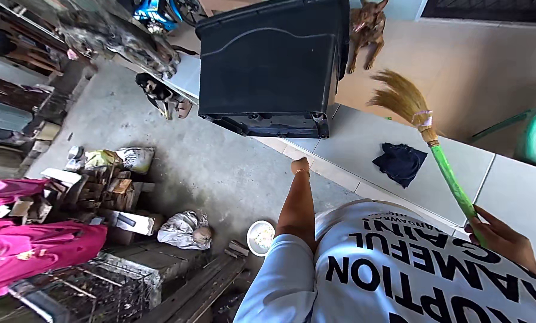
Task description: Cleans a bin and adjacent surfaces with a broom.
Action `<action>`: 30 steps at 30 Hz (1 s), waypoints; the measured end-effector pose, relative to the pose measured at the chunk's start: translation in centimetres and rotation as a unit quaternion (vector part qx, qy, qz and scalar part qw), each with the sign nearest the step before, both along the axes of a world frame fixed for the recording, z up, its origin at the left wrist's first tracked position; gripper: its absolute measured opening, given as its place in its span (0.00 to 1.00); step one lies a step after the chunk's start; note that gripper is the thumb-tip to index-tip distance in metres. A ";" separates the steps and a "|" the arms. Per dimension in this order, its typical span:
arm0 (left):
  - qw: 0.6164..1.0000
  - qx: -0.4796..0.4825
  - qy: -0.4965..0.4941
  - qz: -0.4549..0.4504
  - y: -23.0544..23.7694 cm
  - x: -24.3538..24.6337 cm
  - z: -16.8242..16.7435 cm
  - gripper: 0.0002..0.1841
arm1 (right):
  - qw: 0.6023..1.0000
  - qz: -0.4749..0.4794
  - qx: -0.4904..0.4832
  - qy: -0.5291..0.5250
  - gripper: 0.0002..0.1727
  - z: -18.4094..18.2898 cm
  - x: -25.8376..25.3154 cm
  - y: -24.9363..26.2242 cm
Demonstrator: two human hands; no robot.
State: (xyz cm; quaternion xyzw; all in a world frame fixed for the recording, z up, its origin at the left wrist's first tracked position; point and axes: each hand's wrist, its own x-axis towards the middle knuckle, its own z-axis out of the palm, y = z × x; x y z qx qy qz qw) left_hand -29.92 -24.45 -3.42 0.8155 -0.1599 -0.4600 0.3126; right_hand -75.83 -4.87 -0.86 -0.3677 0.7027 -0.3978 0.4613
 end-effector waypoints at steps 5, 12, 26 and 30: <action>0.953 -0.175 0.244 0.040 -0.7 -3.3 2.7 0.20 | 0.999 0.028 0.010 0.019 0.27 -1.4 -1.3 0.7; 0.858 -0.306 0.375 0.174 -5.2 -6.1 10.4 0.14 | 0.998 0.033 0.013 0.049 0.29 -0.9 -0.9 1.2; 0.817 -0.340 0.401 0.236 -5.7 -5.4 7.4 0.04 | 0.993 -0.001 0.070 0.091 0.28 -0.5 -1.1 3.0; 0.805 -0.369 0.408 0.220 -5.7 -5.7 6.5 0.03 | 0.993 0.015 0.068 0.099 0.28 0.4 -1.0 2.4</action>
